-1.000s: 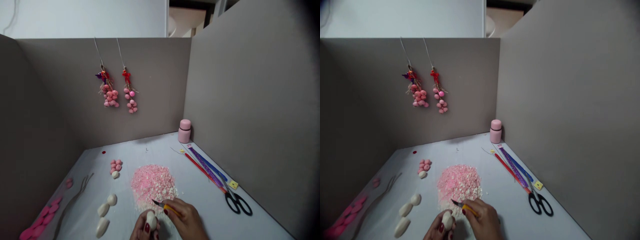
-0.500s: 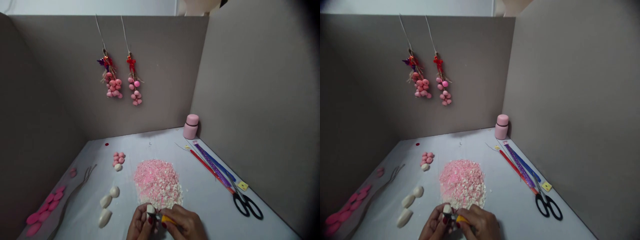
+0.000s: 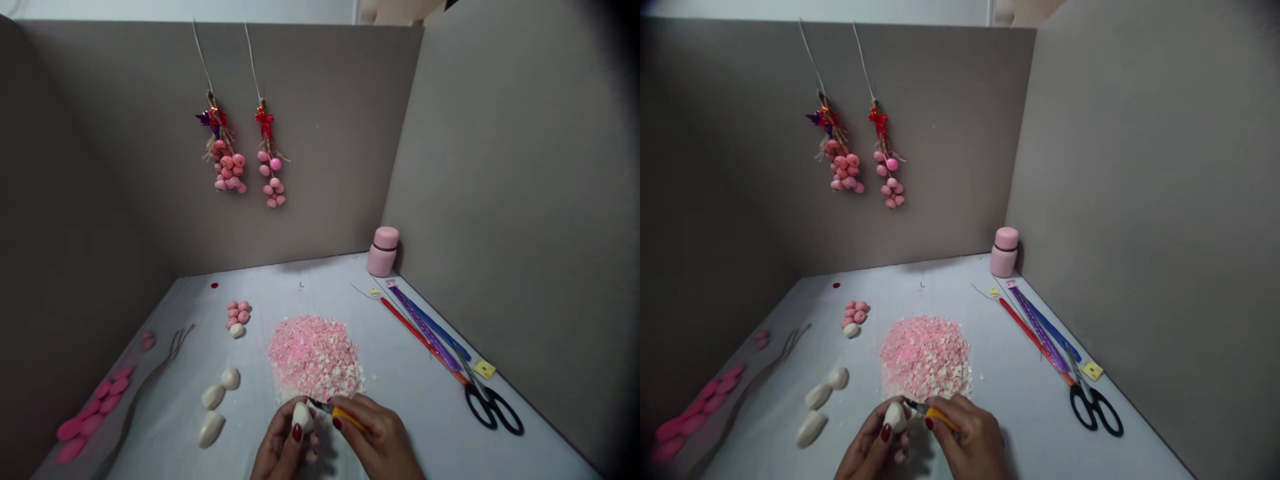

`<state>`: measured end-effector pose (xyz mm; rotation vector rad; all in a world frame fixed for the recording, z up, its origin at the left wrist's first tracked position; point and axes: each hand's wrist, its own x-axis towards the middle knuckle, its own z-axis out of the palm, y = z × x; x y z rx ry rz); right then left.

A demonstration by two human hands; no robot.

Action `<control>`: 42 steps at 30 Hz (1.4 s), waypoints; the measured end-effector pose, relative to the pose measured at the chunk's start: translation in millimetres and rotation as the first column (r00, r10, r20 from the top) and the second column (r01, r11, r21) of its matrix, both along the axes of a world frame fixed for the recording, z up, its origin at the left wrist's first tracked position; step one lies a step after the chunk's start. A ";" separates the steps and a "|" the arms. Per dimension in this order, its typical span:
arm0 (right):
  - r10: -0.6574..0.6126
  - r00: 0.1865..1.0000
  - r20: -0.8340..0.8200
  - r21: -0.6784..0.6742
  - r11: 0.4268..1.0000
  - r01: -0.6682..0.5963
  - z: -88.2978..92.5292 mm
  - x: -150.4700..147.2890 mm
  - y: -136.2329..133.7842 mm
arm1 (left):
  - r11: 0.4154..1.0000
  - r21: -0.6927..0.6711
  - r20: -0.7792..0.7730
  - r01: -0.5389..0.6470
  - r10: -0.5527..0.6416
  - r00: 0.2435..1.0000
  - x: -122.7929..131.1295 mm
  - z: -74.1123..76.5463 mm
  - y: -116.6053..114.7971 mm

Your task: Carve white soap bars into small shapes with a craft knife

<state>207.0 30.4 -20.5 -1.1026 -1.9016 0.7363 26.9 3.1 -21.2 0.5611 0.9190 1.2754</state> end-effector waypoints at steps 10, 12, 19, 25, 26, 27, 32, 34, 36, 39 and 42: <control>0.053 0.998 0.047 0.034 0.998 -0.055 19.4 -11.6 -15.6 | 0.998 0.056 0.006 -0.024 0.024 1.000 3.9 13.3 -4.4; 0.039 0.998 0.056 0.047 0.998 -0.041 21.6 -11.2 -16.6 | 0.998 0.056 -0.028 -0.011 0.012 1.000 3.4 14.2 -5.2; 0.033 0.997 0.070 0.042 0.999 -0.036 22.1 -9.5 -16.9 | 0.996 0.084 -0.071 0.018 -0.012 0.997 3.0 12.1 -5.4; 0.024 0.997 0.079 0.029 0.999 -0.026 20.3 -7.5 -13.0 | 0.997 0.081 -0.116 0.001 0.008 0.993 3.1 17.7 -5.2; -0.004 0.998 0.068 0.025 1.000 0.002 20.0 -6.5 -11.5 | 0.997 0.078 -0.121 0.001 0.009 0.993 3.1 18.9 -5.2; -0.038 0.998 0.053 0.020 0.999 0.037 19.6 -5.5 -10.0 | 0.998 0.070 -0.125 -0.001 0.009 0.992 3.2 19.9 -5.1; -0.063 0.998 0.020 0.033 0.998 0.062 18.4 -5.6 -9.8 | 0.999 -0.009 -0.084 -0.030 0.030 0.996 5.1 20.4 -5.2; 0.005 0.998 0.062 0.041 0.999 -0.008 18.5 -8.6 -13.3 | 0.998 -0.027 -0.034 -0.056 0.055 0.998 5.9 19.5 -5.5; 0.040 0.993 0.110 0.046 0.998 -0.045 19.0 -11.5 -16.3 | 0.997 -0.020 -0.008 -0.069 0.069 0.998 6.1 18.3 -5.8; 0.036 0.988 0.149 0.050 0.998 -0.044 20.6 -13.3 -17.6 | 0.998 0.030 -0.049 -0.047 0.048 0.998 5.2 15.8 -5.9; 0.029 0.984 0.176 0.056 0.998 -0.039 22.1 -12.7 -16.8 | 0.996 0.088 -0.092 -0.016 0.024 0.995 3.7 12.1 -6.0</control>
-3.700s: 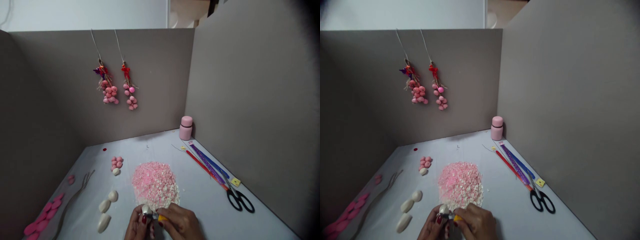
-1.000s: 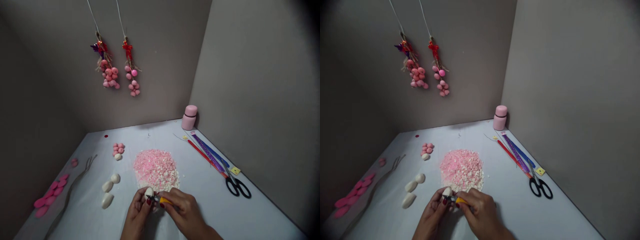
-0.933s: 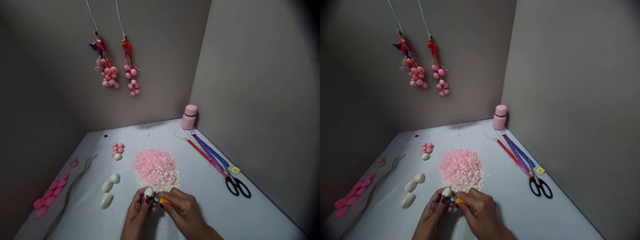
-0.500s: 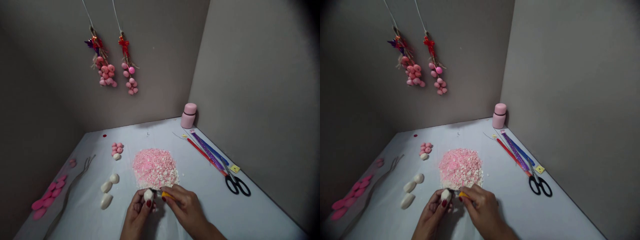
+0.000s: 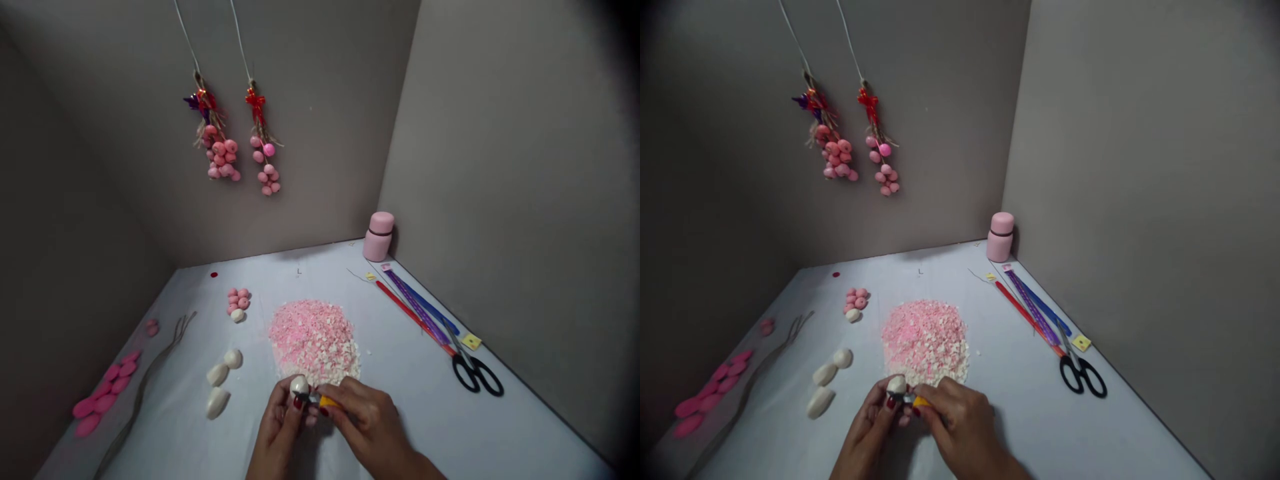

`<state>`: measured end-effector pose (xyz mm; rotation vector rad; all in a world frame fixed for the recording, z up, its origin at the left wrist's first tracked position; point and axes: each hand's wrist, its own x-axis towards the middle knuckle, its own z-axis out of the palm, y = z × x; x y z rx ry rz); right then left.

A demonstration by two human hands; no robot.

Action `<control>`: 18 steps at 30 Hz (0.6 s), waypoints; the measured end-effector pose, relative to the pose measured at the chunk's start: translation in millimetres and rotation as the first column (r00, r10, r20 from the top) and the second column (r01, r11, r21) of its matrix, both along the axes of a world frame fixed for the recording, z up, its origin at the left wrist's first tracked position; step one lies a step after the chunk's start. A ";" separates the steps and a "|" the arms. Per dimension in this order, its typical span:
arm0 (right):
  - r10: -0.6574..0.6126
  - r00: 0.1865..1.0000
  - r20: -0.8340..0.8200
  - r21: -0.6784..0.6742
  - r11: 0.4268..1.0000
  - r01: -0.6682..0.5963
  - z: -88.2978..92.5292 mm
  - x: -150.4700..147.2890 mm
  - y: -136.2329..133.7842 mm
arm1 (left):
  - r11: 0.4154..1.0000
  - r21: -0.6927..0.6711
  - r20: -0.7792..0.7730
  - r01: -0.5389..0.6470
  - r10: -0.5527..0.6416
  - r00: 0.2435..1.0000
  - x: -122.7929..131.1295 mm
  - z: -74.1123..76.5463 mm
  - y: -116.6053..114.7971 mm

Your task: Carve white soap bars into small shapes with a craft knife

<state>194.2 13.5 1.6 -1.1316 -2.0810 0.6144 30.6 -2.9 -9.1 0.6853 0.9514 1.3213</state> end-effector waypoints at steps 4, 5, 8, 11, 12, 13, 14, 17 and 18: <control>-0.031 0.999 0.031 0.018 0.999 0.031 -0.9 -0.1 -1.6 | 0.999 0.045 -0.012 0.027 -0.026 1.000 -0.7 -4.2 0.6; -0.040 0.999 0.032 0.027 0.999 0.039 -1.8 -0.5 -2.2 | 0.999 0.039 -0.006 0.026 -0.026 1.000 -0.6 -4.8 0.9; -0.055 0.998 0.032 0.050 0.997 0.053 -5.0 -0.4 -1.7 | 1.000 0.000 -0.005 0.018 -0.018 1.000 0.2 -5.1 1.3; -0.109 0.994 0.025 0.039 0.993 0.108 -7.3 3.5 4.4 | 1.000 0.006 -0.031 0.003 -0.003 1.000 1.4 -3.4 0.2; -0.142 0.990 0.013 0.019 0.990 0.142 -7.6 5.3 7.0 | 1.000 0.024 -0.031 0.008 -0.007 0.999 1.8 -2.6 -0.3; -0.170 0.985 -0.009 -0.009 0.985 0.170 -7.7 6.9 9.3 | 0.999 0.041 -0.026 0.017 -0.016 1.000 2.2 -1.7 -0.7; -0.187 0.982 -0.035 -0.037 0.982 0.186 -7.7 8.0 11.0 | 0.998 0.048 -0.016 0.027 -0.026 1.000 2.5 -1.0 -1.0; -0.155 0.980 -0.123 -0.046 0.988 0.151 -7.9 7.3 10.1 | 1.000 0.012 0.019 0.024 -0.025 1.000 2.9 0.3 -0.3; -0.119 0.984 -0.135 -0.025 0.993 0.117 -8.1 5.8 8.2 | 1.000 -0.008 0.034 0.019 -0.019 0.999 3.0 0.5 0.3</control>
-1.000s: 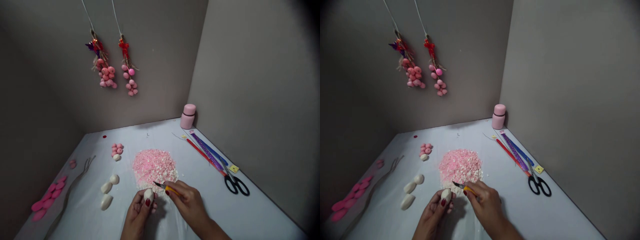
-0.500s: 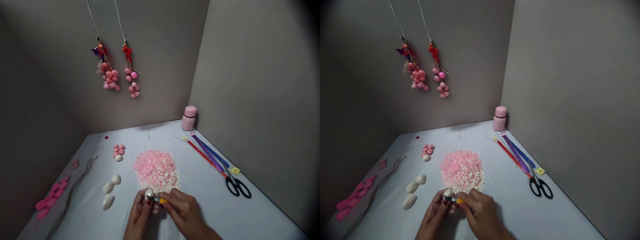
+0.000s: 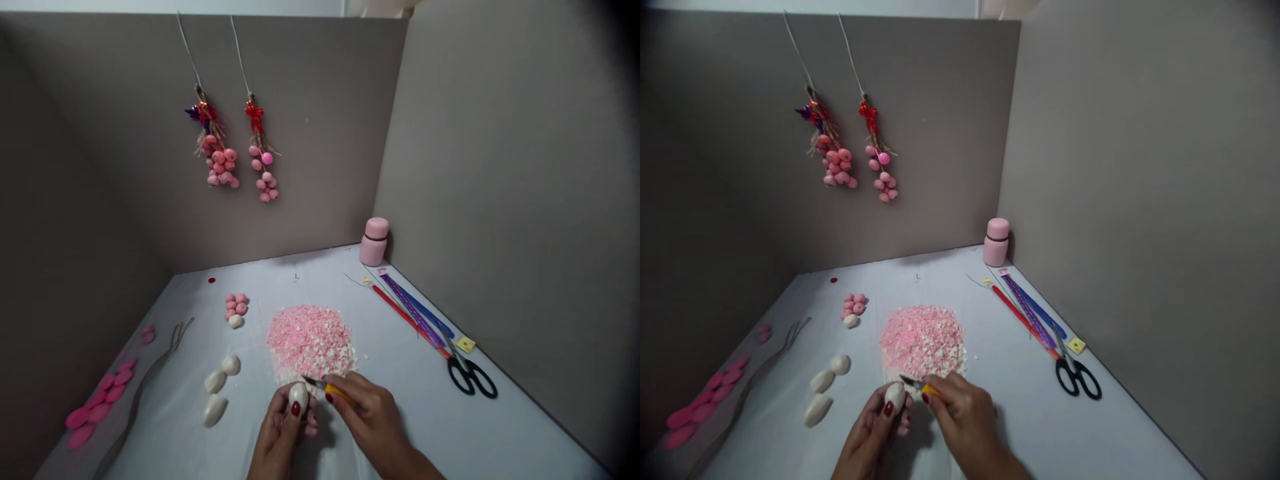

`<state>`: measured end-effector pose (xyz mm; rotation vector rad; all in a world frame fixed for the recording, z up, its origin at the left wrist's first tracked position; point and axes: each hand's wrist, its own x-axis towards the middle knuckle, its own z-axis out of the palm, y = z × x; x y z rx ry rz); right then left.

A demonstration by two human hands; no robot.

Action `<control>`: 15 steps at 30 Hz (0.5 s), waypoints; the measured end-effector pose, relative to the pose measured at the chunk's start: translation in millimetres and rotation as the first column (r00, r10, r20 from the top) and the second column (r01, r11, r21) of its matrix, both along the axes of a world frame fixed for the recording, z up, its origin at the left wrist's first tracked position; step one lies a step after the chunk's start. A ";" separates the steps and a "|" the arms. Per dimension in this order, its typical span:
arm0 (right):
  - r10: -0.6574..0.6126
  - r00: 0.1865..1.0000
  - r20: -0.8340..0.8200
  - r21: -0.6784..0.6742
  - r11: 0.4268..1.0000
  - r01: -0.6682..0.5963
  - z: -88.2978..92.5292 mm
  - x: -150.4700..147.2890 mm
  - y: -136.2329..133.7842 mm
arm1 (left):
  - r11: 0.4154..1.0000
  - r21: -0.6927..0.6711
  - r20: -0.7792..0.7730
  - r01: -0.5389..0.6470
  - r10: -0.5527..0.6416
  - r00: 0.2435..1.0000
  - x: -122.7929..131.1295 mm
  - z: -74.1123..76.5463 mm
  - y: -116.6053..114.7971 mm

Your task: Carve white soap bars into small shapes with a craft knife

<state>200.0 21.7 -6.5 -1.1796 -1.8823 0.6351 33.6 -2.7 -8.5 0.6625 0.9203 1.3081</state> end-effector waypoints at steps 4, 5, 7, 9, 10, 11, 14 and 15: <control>0.108 0.993 0.046 0.059 0.992 -0.110 0.0 -5.8 -7.7 | 0.999 -0.040 0.050 0.005 -0.003 0.999 0.4 0.7 1.2; 0.110 0.992 0.056 0.062 0.992 -0.114 0.4 -6.4 -8.5 | 0.999 -0.042 0.051 0.009 -0.007 0.999 0.5 0.6 1.1; 0.107 0.992 0.067 0.061 0.992 -0.111 1.5 -6.4 -8.6 | 0.999 -0.033 0.044 0.014 -0.012 0.999 0.3 -0.5 0.9; 0.112 0.991 0.072 0.058 0.992 -0.117 2.6 -5.6 -8.0 | 1.000 -0.020 0.048 0.014 -0.013 0.999 -0.2 -3.3 0.7; 0.116 0.991 0.073 0.057 0.991 -0.121 3.0 -5.4 -7.9 | 1.000 -0.013 0.055 0.013 -0.012 0.998 -0.5 -5.1 0.7; 0.121 0.990 0.074 0.056 0.991 -0.125 3.3 -5.3 -7.9 | 1.000 -0.009 0.063 0.011 -0.010 0.998 -0.9 -7.1 0.8; 0.118 0.990 0.081 0.054 0.991 -0.123 2.9 -5.7 -8.1 | 1.000 -0.016 0.088 0.008 -0.007 0.996 -1.9 -11.1 1.3; 0.114 0.990 0.084 0.053 0.992 -0.119 2.3 -5.7 -7.8 | 1.000 -0.025 0.100 0.013 -0.010 0.995 -2.2 -11.2 1.4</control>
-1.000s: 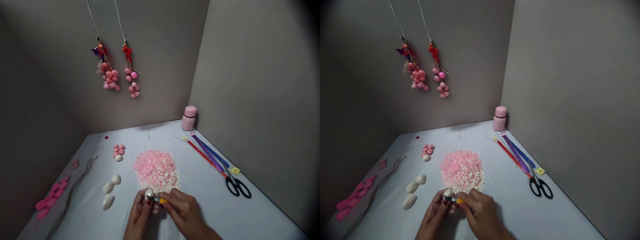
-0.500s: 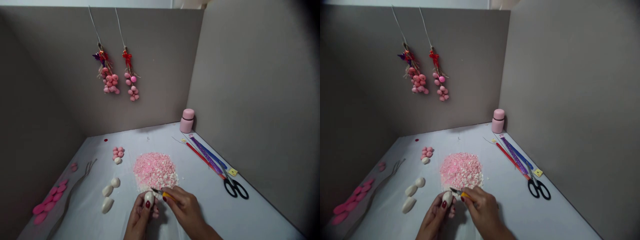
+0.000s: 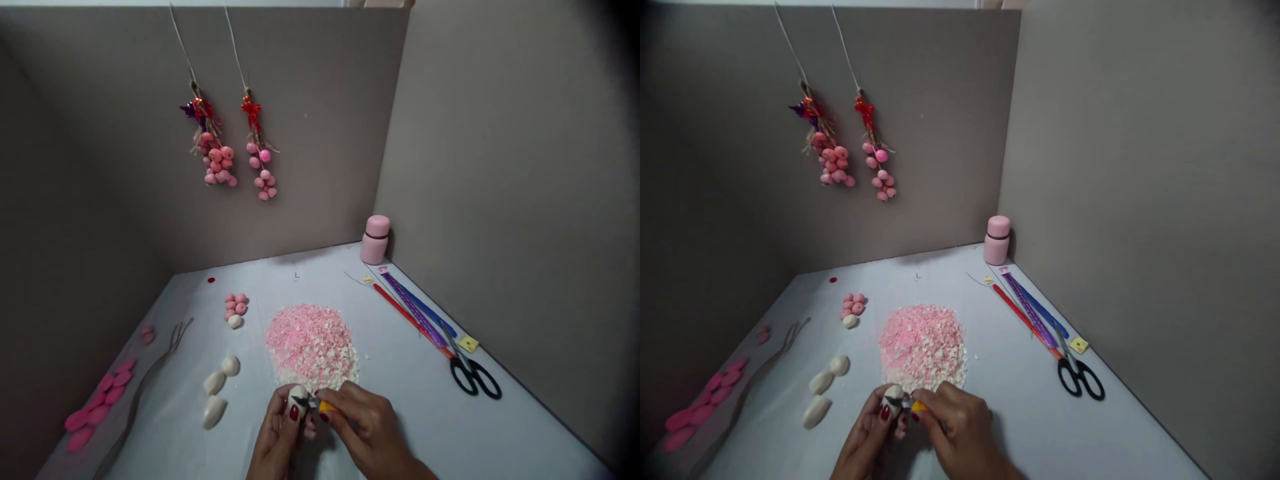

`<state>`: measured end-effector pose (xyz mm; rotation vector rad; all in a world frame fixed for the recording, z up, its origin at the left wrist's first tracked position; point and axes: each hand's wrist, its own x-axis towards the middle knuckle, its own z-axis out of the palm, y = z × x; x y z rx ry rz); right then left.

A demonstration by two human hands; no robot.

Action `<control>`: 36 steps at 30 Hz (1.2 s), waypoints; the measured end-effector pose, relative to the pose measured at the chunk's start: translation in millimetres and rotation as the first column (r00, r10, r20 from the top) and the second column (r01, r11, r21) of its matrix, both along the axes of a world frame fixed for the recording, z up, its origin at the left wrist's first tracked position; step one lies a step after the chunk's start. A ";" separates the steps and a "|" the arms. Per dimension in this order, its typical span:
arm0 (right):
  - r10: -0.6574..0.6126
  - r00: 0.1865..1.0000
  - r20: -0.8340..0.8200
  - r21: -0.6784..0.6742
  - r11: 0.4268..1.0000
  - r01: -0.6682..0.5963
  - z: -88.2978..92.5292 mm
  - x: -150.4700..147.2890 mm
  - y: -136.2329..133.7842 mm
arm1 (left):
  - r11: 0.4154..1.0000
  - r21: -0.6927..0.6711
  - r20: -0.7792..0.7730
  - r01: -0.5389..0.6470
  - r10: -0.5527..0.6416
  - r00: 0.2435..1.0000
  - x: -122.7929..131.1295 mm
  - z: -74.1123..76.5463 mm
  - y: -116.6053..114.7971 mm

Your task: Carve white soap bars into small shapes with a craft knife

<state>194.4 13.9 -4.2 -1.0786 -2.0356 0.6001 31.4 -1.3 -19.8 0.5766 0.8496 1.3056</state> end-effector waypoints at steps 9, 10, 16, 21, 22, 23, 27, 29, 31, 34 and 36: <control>-0.182 0.972 -0.150 -0.077 0.982 0.172 -2.6 10.6 13.8 | 0.998 -0.020 -0.025 0.053 -0.053 0.998 0.5 12.6 -3.0; -0.154 0.974 -0.163 -0.061 0.987 0.146 -1.5 9.5 12.1 | 0.999 -0.010 -0.028 0.044 -0.045 0.999 1.1 13.4 -3.2; 0.041 0.997 -0.061 0.075 0.996 -0.037 6.9 -0.8 -2.7 | 0.996 0.093 -0.026 0.006 -0.004 1.000 2.4 10.6 -3.8; 0.006 1.000 0.012 0.155 0.988 -0.008 6.2 0.0 -1.6 | 0.993 0.115 -0.057 0.003 0.003 0.998 0.2 6.3 -3.3; -0.002 1.000 0.020 0.176 0.984 -0.001 5.2 0.6 -0.8 | 0.994 0.113 -0.067 0.003 0.005 0.998 -0.1 6.0 -3.1; -0.013 1.000 0.026 0.192 0.981 0.008 4.2 1.1 -0.2 | 0.994 0.107 -0.074 0.005 0.003 0.997 -0.2 5.7 -2.9; -0.043 0.998 0.045 0.178 0.983 0.034 1.3 1.6 -0.1 | 0.998 0.065 -0.078 0.010 -0.005 0.997 0.4 3.0 -2.0; -0.042 0.998 0.045 0.147 0.989 0.035 0.8 1.2 -1.2 | 0.999 0.052 -0.087 -0.004 0.008 0.996 0.9 0.7 -1.7; -0.039 0.999 0.034 0.119 0.992 0.034 0.6 1.0 -1.5 | 0.999 0.042 -0.093 -0.016 0.020 0.995 1.0 -1.0 -1.6; -0.070 0.997 0.007 0.069 0.995 0.070 0.7 3.2 2.5 | 0.999 0.036 -0.088 -0.020 0.024 0.996 0.0 -0.6 -2.4; -0.145 0.989 -0.024 0.002 0.989 0.145 0.8 5.8 7.2 | 1.000 0.028 -0.087 -0.004 0.007 0.996 -0.9 1.9 -3.4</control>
